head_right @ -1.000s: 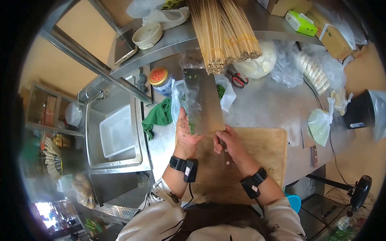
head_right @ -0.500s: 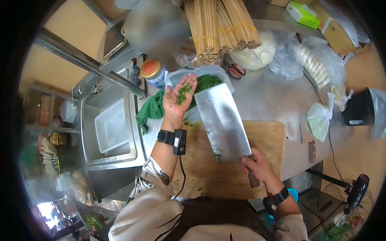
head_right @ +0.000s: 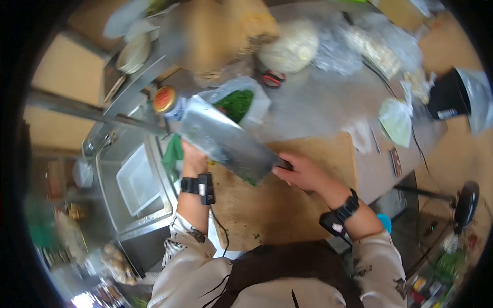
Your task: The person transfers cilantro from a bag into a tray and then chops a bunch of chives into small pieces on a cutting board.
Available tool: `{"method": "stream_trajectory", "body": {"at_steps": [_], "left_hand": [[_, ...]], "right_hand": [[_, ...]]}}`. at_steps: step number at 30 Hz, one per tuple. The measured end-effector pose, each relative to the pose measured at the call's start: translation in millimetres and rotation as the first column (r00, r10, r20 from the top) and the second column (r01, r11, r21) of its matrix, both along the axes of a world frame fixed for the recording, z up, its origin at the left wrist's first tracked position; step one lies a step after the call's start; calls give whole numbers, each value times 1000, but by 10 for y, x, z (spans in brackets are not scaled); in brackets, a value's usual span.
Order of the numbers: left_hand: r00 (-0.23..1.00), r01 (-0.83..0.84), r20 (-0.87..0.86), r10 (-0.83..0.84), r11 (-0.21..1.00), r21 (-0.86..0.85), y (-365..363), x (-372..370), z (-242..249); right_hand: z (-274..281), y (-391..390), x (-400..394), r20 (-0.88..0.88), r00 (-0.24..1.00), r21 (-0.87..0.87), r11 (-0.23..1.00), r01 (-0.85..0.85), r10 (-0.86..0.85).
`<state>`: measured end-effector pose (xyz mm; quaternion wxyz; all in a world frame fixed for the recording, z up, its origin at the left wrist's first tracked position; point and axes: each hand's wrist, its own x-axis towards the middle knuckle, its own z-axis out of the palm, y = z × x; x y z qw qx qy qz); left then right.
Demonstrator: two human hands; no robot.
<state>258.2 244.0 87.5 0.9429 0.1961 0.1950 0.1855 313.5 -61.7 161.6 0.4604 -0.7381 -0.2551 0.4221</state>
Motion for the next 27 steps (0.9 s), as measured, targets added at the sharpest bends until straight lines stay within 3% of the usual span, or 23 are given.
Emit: {"method": "stream_trajectory", "body": {"at_steps": [1,2,3,4,6,7,8,10,11,12,13,15,16,17,18,21,23,25,26,27], "left_hand": [[998,-5,-66,5,1000,-2,5,-51,64],[999,-37,31,32,988,148,24,-102,-38],[1000,-21,23,15,948,318,54,-125,-91],[999,-8,-48,14,994,113,90,-76,-17],[987,73,-138,-88,991,-112,-61,78,323],[991,33,-127,-49,992,-124,-257,130,565],[970,231,72,-231,973,18,-127,120,370],[724,461,369,-583,807,369,372,139,-179],[877,365,80,-473,766,529,227,189,-57],[952,299,-169,-255,658,691,3,185,192],[936,285,-350,40,498,819,-127,186,333],[899,411,-412,148,39,911,-124,198,348],[886,453,-414,209,-198,869,-141,222,346],[902,408,-331,277,-297,863,-196,257,297],[902,407,-303,307,-373,834,-174,267,177],[912,381,-199,359,-560,735,97,293,-113],[923,350,-124,365,-660,665,16,293,-116],[887,443,-62,457,-806,393,47,317,-132],[781,619,-177,598,-779,98,-16,325,-55],[821,571,-47,569,-816,84,157,294,-258]], "right_hand": [[-36,6,-4,-24,1000,-7,1000,-6,6],[-87,12,2,-45,999,-13,1000,-4,3],[-86,19,19,-45,999,-1,1000,-22,22],[-88,19,32,-44,998,9,999,-40,41],[-125,36,65,43,999,65,998,14,-17],[-168,30,45,31,995,60,994,88,-90],[-217,38,40,26,988,64,987,150,-152],[-240,-73,52,-29,976,78,973,219,-217],[-231,-160,54,-75,972,89,970,228,-222],[-223,-242,22,-112,969,106,967,233,-221],[-222,-345,-24,-214,942,137,947,292,-260],[-226,-612,-169,-402,862,190,893,409,-309],[-287,-760,-236,-440,841,216,872,440,-316],[-407,-920,-319,-479,816,237,848,475,-323],[-500,-1045,-396,-519,788,255,820,512,-331],[-572,-1394,-603,-534,666,51,767,640,-520],[-779,-1576,-707,-495,673,39,760,648,-549],[-995,-1695,-752,-337,780,80,809,582,-528],[-923,-1709,-786,-295,770,-46,813,580,-565],[-1032,-1664,-845,-37,801,27,800,599,-598]]}}
